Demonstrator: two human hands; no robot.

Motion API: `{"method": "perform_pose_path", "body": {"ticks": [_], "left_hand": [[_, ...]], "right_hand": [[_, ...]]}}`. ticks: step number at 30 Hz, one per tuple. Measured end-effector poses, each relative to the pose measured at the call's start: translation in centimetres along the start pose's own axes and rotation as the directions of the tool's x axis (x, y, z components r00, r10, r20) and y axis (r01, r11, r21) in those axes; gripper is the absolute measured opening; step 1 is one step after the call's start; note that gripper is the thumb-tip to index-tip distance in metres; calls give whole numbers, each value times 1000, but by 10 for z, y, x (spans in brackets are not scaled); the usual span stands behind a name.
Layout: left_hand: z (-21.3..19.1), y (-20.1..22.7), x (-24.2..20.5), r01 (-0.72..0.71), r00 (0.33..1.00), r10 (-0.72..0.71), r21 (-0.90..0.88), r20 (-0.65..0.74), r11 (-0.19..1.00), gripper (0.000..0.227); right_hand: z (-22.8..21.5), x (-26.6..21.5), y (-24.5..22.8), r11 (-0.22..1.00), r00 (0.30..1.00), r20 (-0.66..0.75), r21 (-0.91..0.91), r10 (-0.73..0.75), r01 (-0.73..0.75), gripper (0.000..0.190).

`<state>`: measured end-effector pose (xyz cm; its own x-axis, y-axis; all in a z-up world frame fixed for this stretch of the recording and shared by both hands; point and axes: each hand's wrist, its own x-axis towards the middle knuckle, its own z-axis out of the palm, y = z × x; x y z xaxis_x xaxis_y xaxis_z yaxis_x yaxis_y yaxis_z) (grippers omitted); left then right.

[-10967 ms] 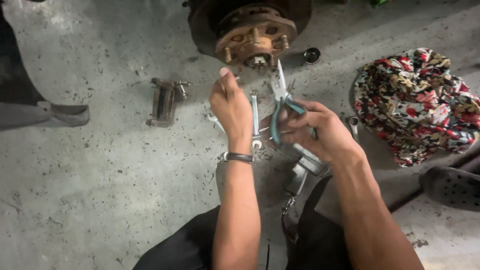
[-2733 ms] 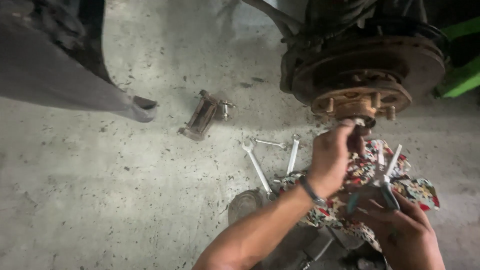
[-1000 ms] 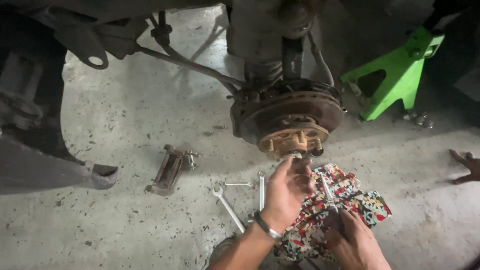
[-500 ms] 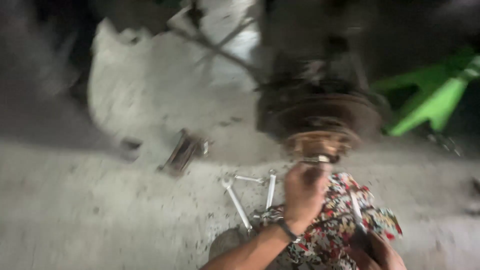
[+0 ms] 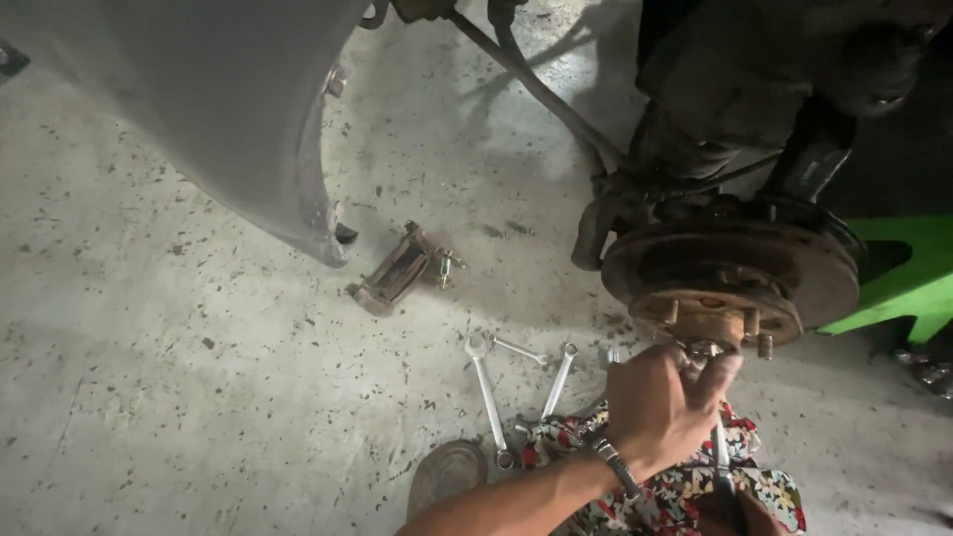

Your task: Replacing or repairing components of a vehicle's wheel hub and rotor assembly using a hammer, pliers, and other hand tools.

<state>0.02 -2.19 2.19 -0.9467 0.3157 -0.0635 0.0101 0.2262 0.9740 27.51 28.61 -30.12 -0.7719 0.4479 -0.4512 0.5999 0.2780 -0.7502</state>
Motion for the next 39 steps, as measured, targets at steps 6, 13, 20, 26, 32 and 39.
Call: {"method": "perform_pose_path", "body": {"ticks": [6,13,20,26,32,39], "left_hand": [[14,-11,7,63,998,-65,105,19,993,60],[17,-23,2,277,959,-151,-675,240,684,47],[2,-41,3,763,646,236,-600,726,-240,49],[10,-29,-5,527,847,-181,-747,500,405,52],[5,-6,0,27,994,-64,-375,-88,927,40],[5,3,-2,73,995,-85,-185,-59,980,52]], "right_hand": [[22,-24,-113,999,998,62,48,17,-20,41],[40,-75,-225,986,992,93,136,80,-92,50],[29,-90,-239,965,975,-44,160,216,-207,51],[26,-115,-282,985,988,-51,107,143,-137,39],[27,-125,-297,981,979,-73,-24,190,-192,42],[33,-128,-312,983,981,-71,12,182,-182,39]]}}
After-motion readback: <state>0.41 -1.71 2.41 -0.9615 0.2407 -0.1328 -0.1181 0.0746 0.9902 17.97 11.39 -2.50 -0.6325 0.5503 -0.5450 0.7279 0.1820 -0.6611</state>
